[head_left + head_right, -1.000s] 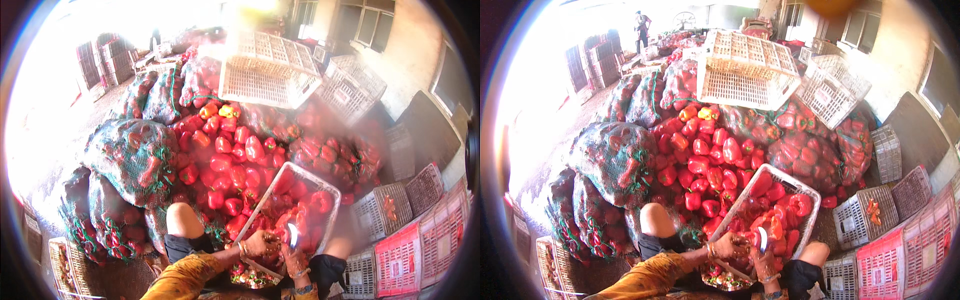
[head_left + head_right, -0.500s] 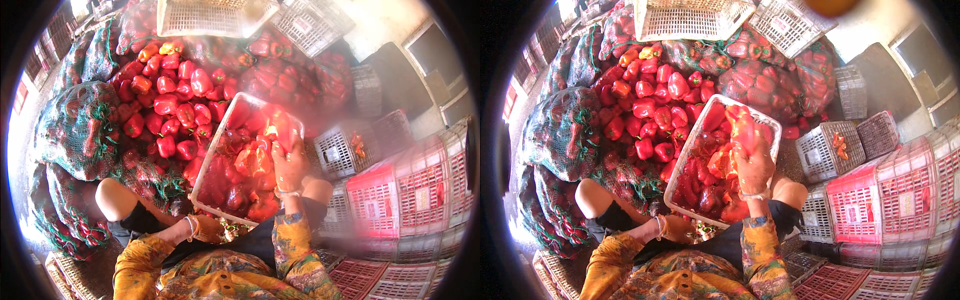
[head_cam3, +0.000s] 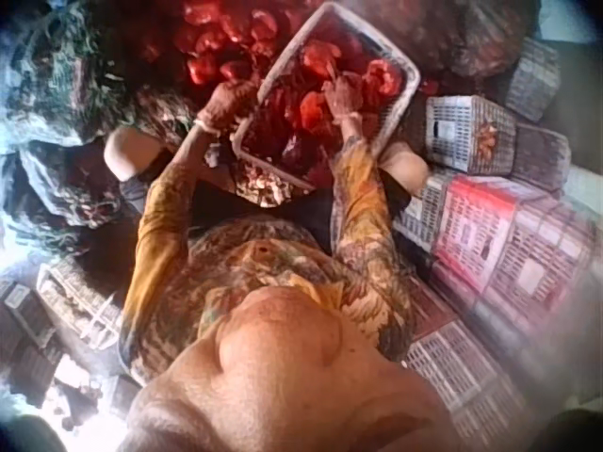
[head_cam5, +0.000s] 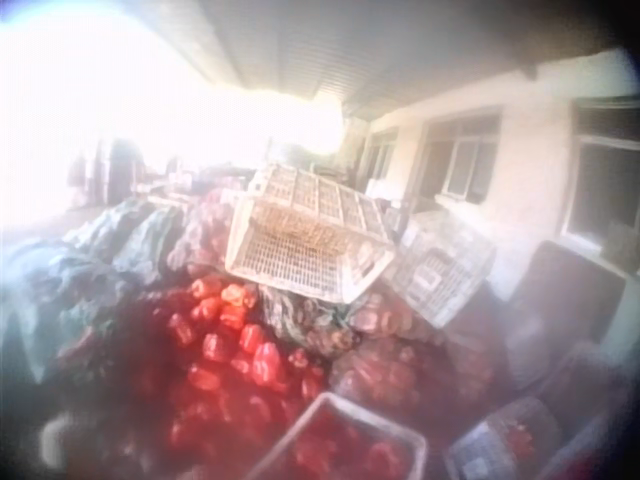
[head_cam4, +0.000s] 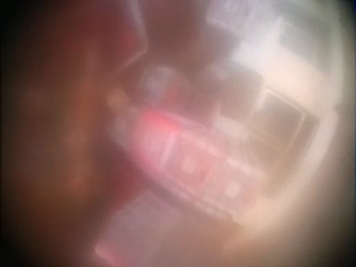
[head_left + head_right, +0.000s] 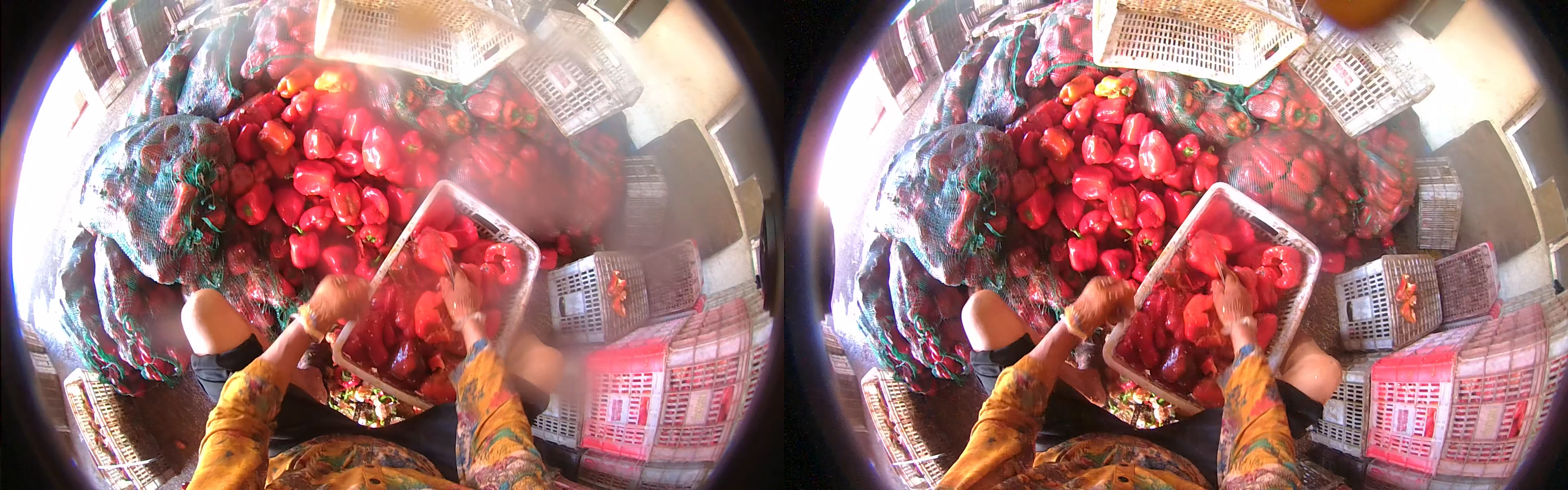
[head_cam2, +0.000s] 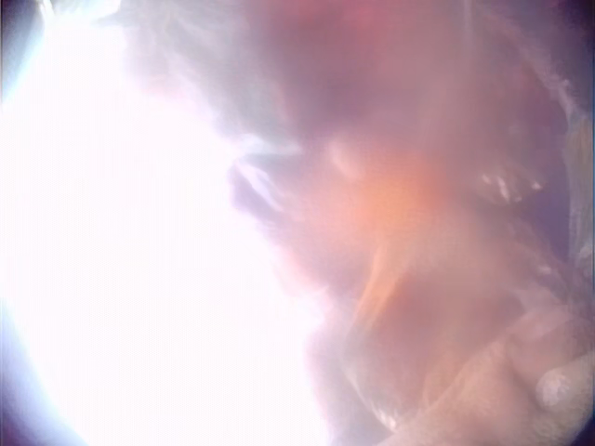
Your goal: The person picks up red peppers from a large pile and cleans them by hand, occasionally using a tool to remove stems or damaged parts.
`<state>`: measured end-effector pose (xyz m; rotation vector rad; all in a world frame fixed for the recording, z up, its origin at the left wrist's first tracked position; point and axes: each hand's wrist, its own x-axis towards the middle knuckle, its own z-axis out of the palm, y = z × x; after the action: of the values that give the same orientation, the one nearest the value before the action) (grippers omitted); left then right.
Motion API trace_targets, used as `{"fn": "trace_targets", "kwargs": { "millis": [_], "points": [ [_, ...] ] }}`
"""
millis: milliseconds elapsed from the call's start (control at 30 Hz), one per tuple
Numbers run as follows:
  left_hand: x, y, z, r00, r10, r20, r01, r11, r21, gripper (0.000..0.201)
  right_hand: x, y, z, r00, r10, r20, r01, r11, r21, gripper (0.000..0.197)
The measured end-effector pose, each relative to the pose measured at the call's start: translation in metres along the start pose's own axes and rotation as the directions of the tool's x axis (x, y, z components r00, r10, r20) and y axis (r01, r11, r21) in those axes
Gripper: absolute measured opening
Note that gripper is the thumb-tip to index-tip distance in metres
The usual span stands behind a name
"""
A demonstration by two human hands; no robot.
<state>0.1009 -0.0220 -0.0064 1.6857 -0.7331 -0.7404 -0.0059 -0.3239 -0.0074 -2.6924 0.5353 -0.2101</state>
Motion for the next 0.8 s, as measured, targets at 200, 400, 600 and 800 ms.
{"fn": "trace_targets", "kwargs": {
  "millis": [200,400,600,800],
  "points": [
    [0.133,-0.008,-0.057,0.887,-0.052,-0.458,0.404,0.567,0.718,0.037,-0.011,0.009,0.021,0.988,0.079,-0.132,-0.048,0.974,0.22,0.047],
    [0.245,-0.004,-0.069,0.622,-0.494,-0.607,0.779,0.467,0.419,0.088,-0.012,0.017,0.038,0.958,0.245,-0.148,-0.216,0.958,0.19,0.056],
    [0.247,-0.093,-0.152,0.736,-0.608,-0.298,0.661,0.553,0.507,0.083,-0.004,-0.001,0.051,0.976,0.129,-0.175,-0.082,0.964,0.253,0.058],
    [0.164,-0.076,-0.075,0.959,0.107,-0.262,-0.059,0.981,0.185,0.058,-0.001,0.019,0.048,0.973,0.189,-0.131,-0.147,0.949,0.28,0.058]
  ]
}}
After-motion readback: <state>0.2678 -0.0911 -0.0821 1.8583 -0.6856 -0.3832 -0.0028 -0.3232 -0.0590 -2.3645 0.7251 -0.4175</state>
